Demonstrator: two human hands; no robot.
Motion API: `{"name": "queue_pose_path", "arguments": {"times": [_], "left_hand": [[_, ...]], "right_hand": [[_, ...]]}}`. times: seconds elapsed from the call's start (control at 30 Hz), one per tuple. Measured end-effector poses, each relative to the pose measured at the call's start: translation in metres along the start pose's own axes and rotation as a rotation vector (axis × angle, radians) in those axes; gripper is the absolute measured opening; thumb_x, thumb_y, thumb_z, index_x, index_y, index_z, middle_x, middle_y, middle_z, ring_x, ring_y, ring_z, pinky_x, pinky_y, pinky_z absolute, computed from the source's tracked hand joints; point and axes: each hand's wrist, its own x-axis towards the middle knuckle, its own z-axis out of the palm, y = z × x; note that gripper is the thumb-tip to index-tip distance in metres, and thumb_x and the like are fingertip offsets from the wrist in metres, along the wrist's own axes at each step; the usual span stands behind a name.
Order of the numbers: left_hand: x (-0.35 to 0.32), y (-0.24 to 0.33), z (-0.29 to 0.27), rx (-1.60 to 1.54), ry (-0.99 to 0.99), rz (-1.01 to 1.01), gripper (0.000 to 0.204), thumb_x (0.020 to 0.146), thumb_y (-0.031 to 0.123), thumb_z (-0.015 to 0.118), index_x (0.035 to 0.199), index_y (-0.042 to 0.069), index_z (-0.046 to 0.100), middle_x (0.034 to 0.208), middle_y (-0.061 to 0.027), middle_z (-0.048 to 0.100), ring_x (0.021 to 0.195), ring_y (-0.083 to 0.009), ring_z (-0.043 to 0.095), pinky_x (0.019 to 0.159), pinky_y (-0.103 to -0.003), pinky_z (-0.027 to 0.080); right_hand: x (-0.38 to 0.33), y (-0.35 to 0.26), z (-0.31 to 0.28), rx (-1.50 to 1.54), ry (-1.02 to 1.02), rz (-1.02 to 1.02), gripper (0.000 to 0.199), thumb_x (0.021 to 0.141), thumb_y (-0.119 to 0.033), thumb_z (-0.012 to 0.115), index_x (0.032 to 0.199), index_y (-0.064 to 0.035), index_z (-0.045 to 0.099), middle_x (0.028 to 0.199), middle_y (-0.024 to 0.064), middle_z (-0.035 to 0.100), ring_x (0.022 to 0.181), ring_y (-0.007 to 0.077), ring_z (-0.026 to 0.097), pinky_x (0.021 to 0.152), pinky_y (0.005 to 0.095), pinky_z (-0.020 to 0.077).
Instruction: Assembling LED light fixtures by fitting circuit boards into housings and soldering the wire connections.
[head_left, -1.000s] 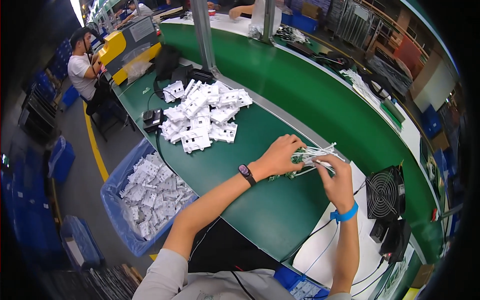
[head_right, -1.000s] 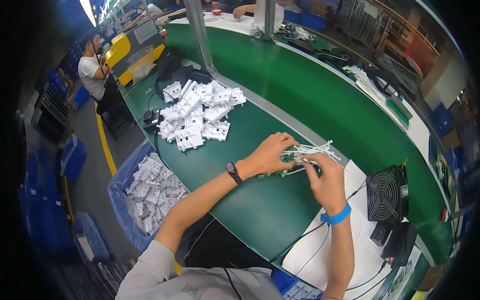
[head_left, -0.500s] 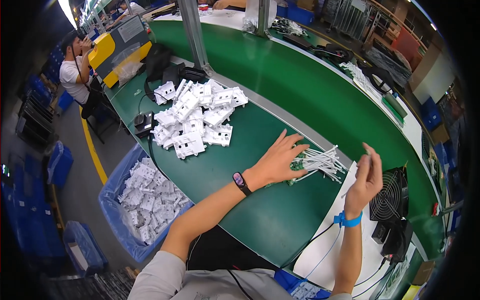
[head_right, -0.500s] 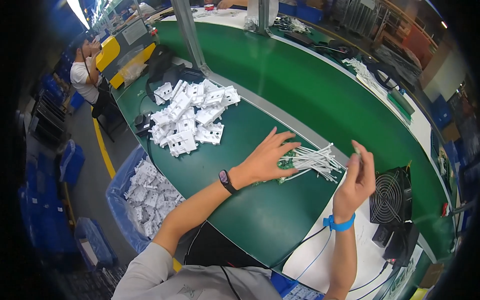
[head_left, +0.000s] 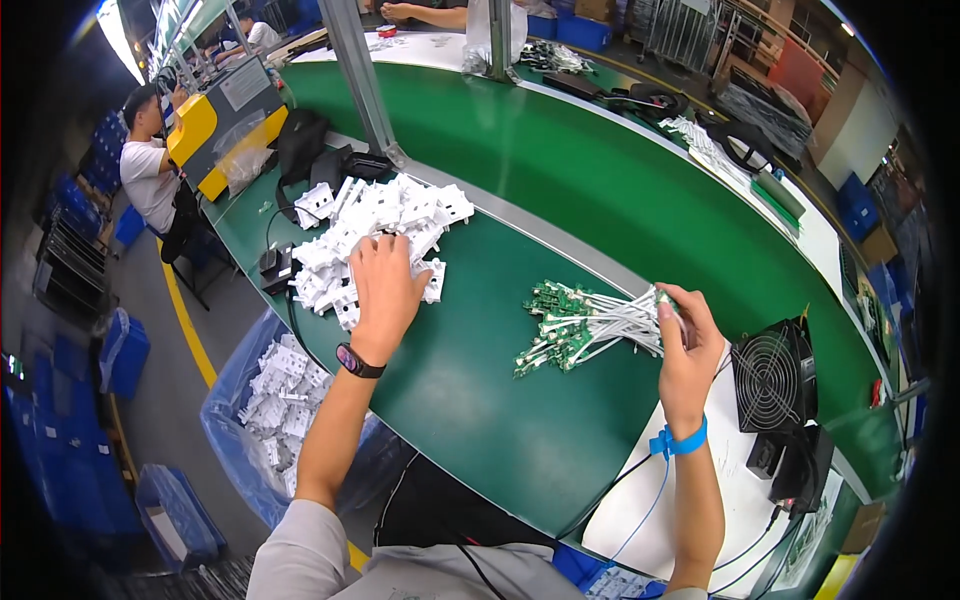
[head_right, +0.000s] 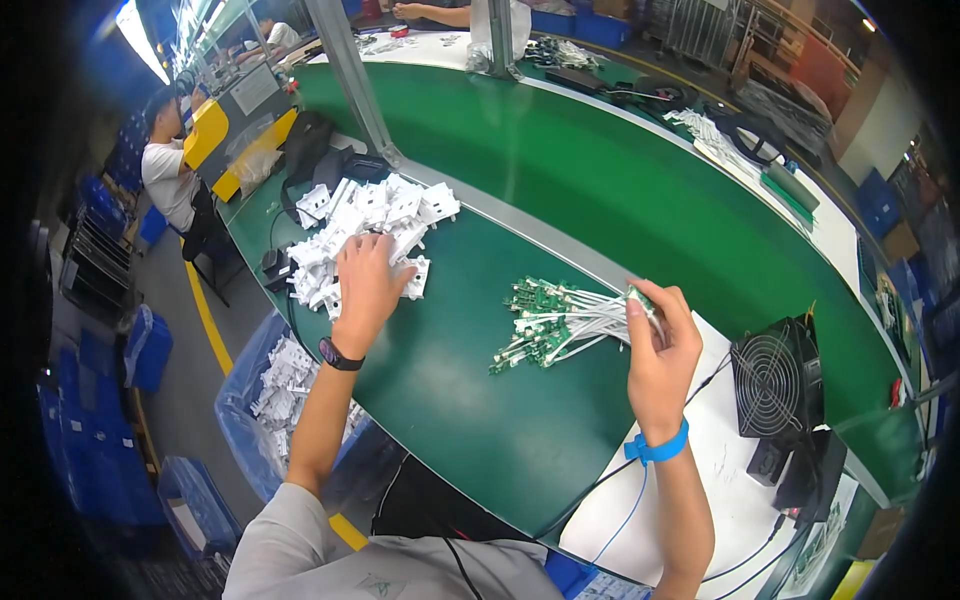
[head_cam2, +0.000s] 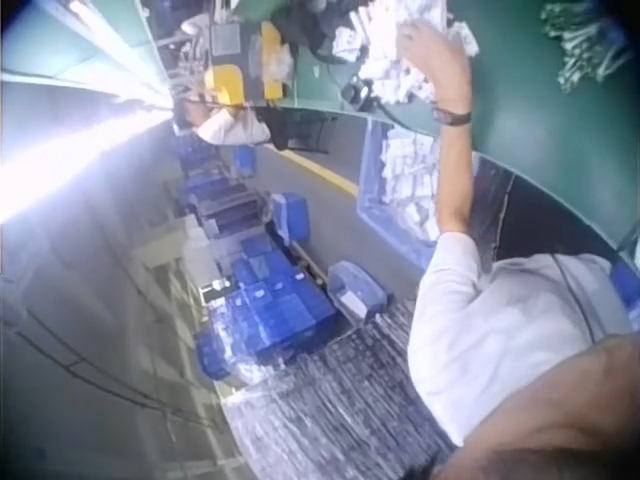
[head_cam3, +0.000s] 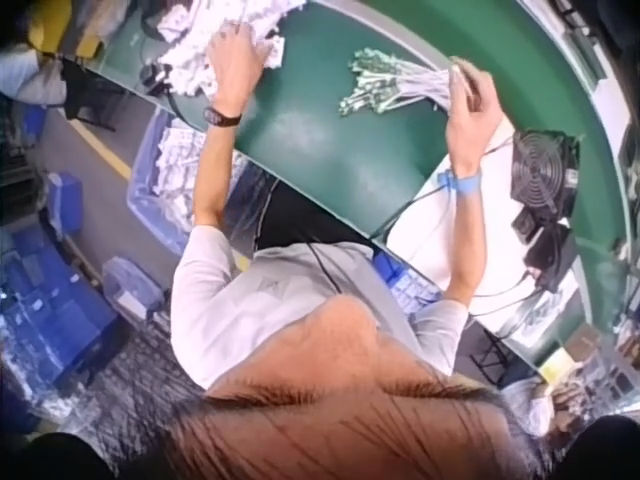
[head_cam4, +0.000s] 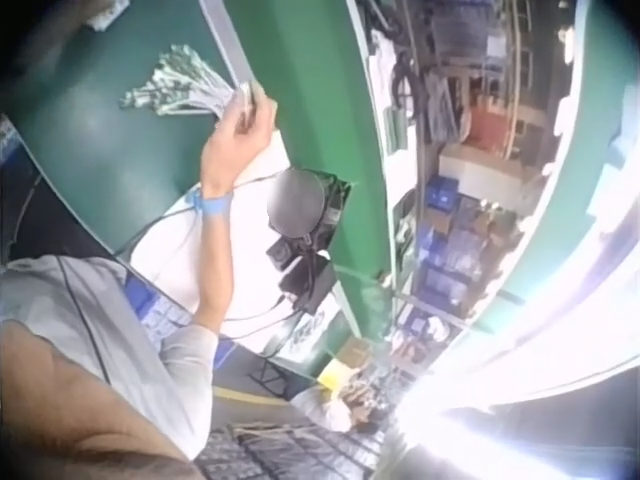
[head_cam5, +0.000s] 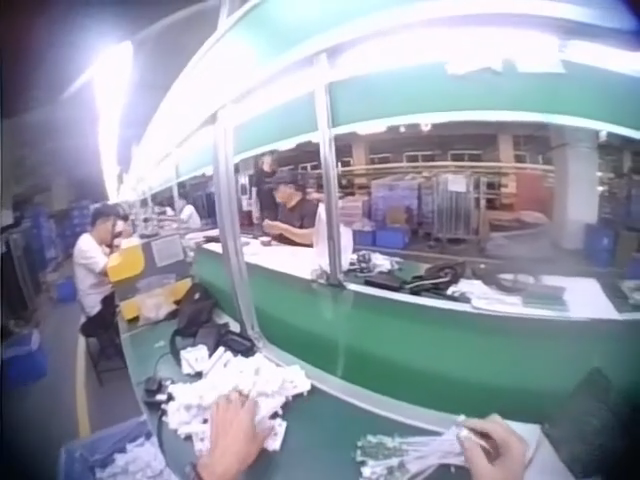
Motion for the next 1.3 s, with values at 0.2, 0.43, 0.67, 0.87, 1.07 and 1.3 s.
{"name": "queue_pose_path", "arguments": {"times": [0.2, 0.43, 0.67, 0.87, 1.07, 1.3], "left_hand": [[-0.005, -0.006, 0.008, -0.137, 0.003, 0.038, 0.034, 0.081, 0.012, 0.08, 0.105, -0.003, 0.06, 0.113, -0.021, 0.064, 0.12, -0.0442, 0.048, 0.105, -0.052, 0.036], [-0.009, 0.002, 0.006, -0.078, -0.001, 0.1, 0.04, 0.083, 0.014, 0.078, 0.112, 0.001, 0.054, 0.111, -0.0228, 0.063, 0.124, -0.0487, 0.046, 0.112, -0.063, 0.028], [-0.015, 0.024, -0.028, -0.32, -0.055, 0.001, 0.055, 0.076, 0.023, 0.086, 0.12, 0.005, 0.059, 0.108, -0.0192, 0.062, 0.114, -0.0396, 0.054, 0.105, -0.049, 0.04], [0.009, 0.026, -0.055, -0.525, -0.23, -0.24, 0.051, 0.085, 0.039, 0.079, 0.111, -0.002, 0.065, 0.093, -0.0191, 0.069, 0.083, -0.0279, 0.069, 0.073, -0.041, 0.051], [0.033, 0.014, -0.054, -0.784, -0.322, -0.533, 0.049, 0.104, 0.04, 0.054, 0.113, -0.008, 0.065, 0.064, -0.0088, 0.059, 0.048, -0.0155, 0.057, 0.051, -0.031, 0.044], [-0.008, 0.068, -0.057, -1.184, -0.191, 0.002, 0.04, 0.087, 0.014, 0.078, 0.124, 0.002, 0.066, 0.117, -0.0101, 0.065, 0.102, -0.0177, 0.064, 0.088, -0.032, 0.051]], "right_hand": [[0.001, 0.006, -0.002, 0.095, -0.094, 0.082, 0.012, 0.094, -0.004, 0.069, 0.105, -0.0005, 0.068, 0.092, 0.0073, 0.076, 0.089, 0.0128, 0.071, 0.078, 0.0251, 0.0492], [0.0, -0.004, -0.004, 0.134, -0.166, 0.127, 0.011, 0.093, -0.004, 0.07, 0.103, -0.0002, 0.067, 0.096, 0.0088, 0.077, 0.094, 0.0156, 0.072, 0.085, 0.0272, 0.0519], [0.004, -0.001, -0.009, 0.099, -0.151, 0.032, 0.013, 0.09, -0.003, 0.073, 0.1, 0.004, 0.069, 0.09, 0.0068, 0.071, 0.083, 0.014, 0.067, 0.083, 0.0279, 0.0527], [0.001, -0.002, -0.01, 0.174, -0.219, 0.172, 0.017, 0.09, -0.004, 0.075, 0.102, 0.005, 0.069, 0.091, 0.0071, 0.071, 0.082, 0.0126, 0.067, 0.082, 0.0273, 0.0531], [0.0, -0.005, -0.007, 0.164, -0.262, 0.172, 0.018, 0.089, -0.005, 0.075, 0.103, 0.0049, 0.069, 0.091, 0.0072, 0.071, 0.081, 0.0125, 0.067, 0.082, 0.0273, 0.0534], [0.0, 0.003, -0.007, 0.329, -0.218, 0.242, 0.018, 0.089, -0.003, 0.076, 0.102, 0.0051, 0.068, 0.093, 0.0077, 0.072, 0.085, 0.0131, 0.069, 0.081, 0.0267, 0.0543]]}}
